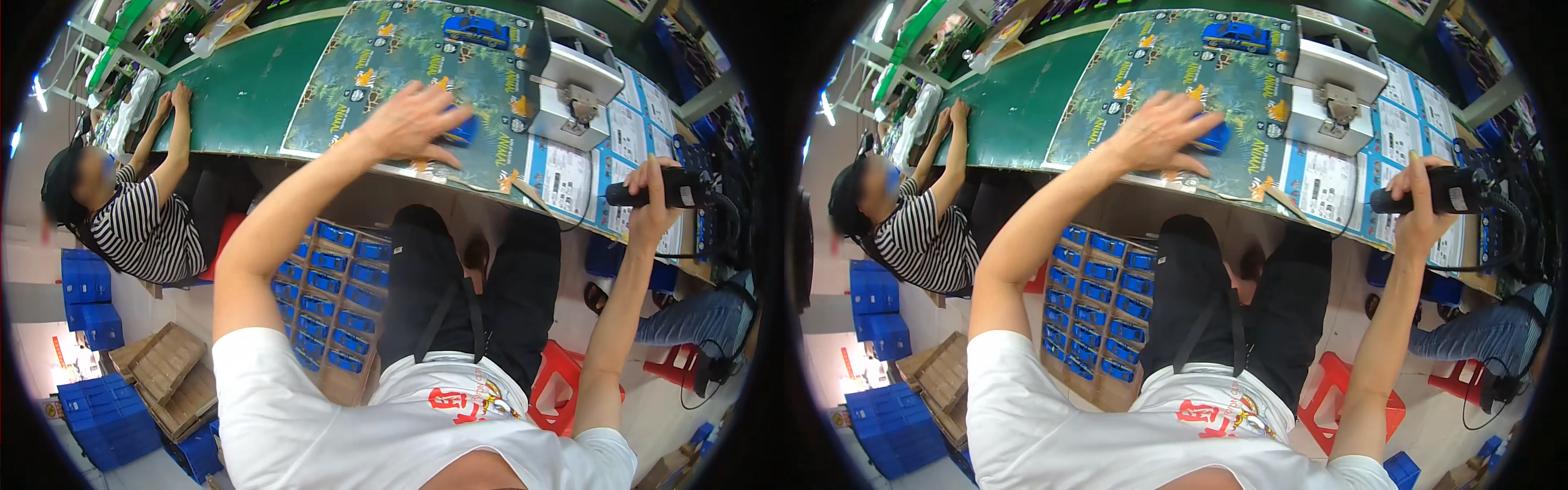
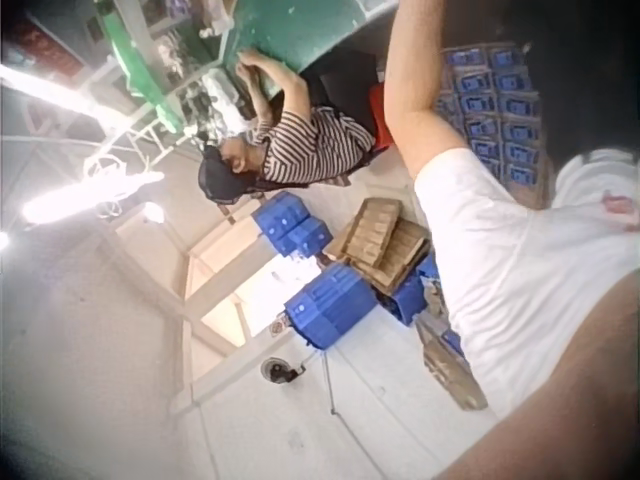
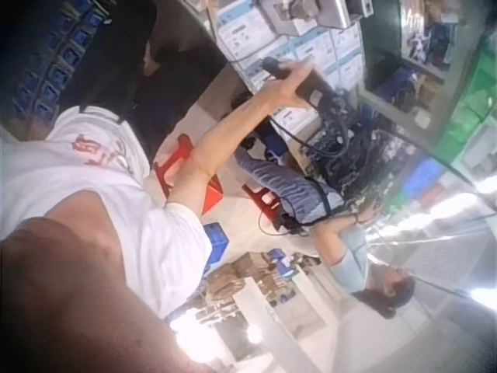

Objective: Manually assembling plastic toy car parts and securing them with an electric screwdriver.

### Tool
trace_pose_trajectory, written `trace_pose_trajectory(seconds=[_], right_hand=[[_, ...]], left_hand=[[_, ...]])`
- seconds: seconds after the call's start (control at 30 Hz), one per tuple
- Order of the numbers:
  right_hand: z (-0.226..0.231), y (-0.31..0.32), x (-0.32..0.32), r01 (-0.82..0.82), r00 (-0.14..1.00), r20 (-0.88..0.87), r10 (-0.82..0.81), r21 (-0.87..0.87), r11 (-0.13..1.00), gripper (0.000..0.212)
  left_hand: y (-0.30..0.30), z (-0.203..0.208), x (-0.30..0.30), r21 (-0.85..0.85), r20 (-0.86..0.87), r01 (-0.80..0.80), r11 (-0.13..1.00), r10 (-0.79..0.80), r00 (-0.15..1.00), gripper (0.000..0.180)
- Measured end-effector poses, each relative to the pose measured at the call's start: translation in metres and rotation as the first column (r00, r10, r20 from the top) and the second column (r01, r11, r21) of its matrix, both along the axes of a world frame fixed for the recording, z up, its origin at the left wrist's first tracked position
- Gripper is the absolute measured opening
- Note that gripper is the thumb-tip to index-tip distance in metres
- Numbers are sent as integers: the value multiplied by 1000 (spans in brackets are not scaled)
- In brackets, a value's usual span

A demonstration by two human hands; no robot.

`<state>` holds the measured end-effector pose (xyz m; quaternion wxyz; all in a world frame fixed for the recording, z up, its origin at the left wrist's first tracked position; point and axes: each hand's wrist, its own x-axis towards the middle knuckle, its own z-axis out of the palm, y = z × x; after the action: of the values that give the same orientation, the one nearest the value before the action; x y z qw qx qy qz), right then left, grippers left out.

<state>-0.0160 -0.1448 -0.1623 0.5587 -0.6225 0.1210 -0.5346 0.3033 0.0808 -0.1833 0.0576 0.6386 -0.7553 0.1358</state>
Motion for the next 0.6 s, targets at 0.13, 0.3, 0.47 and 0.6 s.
trace_pose_trajectory(seconds=[0.13,0.3,0.47,0.6], right_hand=[[-7,-17,-1,-70,996,57,66,84,994,10],[-17,-41,-10,-119,990,88,108,134,984,14],[-24,-54,-21,-130,988,106,113,176,976,9],[-29,-50,-22,-114,993,56,109,116,987,11]], left_hand=[[86,-6,80,-208,-8,-368,907,374,927,105],[201,-73,160,-383,-514,-874,298,718,470,115],[196,-76,146,-357,-627,-918,169,686,370,113],[203,-76,143,-338,-621,-925,174,697,359,99]])
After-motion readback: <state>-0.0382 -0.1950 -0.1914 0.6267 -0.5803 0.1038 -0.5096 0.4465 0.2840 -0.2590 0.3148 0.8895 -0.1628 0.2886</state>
